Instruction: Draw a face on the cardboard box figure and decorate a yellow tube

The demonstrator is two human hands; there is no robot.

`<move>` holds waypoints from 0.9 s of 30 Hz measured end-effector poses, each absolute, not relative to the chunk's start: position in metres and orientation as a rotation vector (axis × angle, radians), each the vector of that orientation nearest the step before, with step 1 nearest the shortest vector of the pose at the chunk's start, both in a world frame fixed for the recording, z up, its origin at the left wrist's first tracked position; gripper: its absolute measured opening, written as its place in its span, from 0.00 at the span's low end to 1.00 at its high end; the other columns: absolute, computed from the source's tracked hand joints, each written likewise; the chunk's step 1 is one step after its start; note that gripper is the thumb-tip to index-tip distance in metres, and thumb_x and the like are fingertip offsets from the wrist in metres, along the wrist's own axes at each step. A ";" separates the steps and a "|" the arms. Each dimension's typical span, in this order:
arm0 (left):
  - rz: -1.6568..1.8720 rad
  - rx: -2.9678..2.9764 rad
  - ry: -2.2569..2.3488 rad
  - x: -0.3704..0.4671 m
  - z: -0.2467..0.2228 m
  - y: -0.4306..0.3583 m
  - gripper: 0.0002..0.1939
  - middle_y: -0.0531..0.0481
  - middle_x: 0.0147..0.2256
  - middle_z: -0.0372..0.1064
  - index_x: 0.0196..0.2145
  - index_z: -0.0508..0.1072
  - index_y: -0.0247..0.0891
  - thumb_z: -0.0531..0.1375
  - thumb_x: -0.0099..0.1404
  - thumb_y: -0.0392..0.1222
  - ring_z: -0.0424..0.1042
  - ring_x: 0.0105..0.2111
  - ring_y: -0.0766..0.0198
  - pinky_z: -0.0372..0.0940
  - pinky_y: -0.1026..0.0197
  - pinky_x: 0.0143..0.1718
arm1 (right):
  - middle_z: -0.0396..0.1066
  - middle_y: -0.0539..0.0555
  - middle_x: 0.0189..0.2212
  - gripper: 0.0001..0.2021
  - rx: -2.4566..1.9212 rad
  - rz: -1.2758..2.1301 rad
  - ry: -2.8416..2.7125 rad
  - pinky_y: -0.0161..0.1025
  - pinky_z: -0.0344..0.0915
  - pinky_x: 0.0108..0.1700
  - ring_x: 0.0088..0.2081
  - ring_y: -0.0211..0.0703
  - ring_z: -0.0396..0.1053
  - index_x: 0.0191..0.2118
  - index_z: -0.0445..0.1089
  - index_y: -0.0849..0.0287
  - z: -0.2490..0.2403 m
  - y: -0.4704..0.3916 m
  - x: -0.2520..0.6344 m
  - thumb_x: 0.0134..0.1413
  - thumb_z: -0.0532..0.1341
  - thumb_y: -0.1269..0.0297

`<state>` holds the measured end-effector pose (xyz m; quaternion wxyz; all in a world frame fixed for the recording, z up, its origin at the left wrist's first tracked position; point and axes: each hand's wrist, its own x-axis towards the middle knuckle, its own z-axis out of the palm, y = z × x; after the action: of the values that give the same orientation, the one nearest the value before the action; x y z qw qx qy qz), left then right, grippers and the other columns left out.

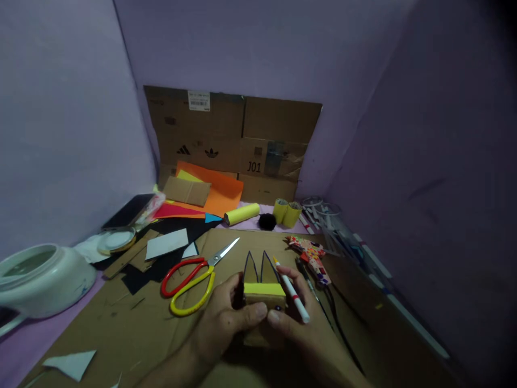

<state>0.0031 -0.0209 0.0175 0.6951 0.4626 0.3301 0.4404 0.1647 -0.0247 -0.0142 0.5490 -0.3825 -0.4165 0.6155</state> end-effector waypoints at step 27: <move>0.932 1.387 0.910 0.014 -0.002 -0.034 0.28 0.49 0.52 0.72 0.57 0.66 0.43 0.64 0.60 0.46 0.71 0.50 0.52 0.64 0.57 0.53 | 0.75 0.47 0.29 0.03 -1.069 0.536 -1.384 0.27 0.70 0.31 0.29 0.35 0.74 0.40 0.72 0.50 -0.003 -0.030 0.176 0.61 0.60 0.63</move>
<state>0.0137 -0.0344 -0.0020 0.5807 0.5935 0.3892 0.3988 0.1761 -0.0300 -0.0028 0.6101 -0.4632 -0.5995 0.2321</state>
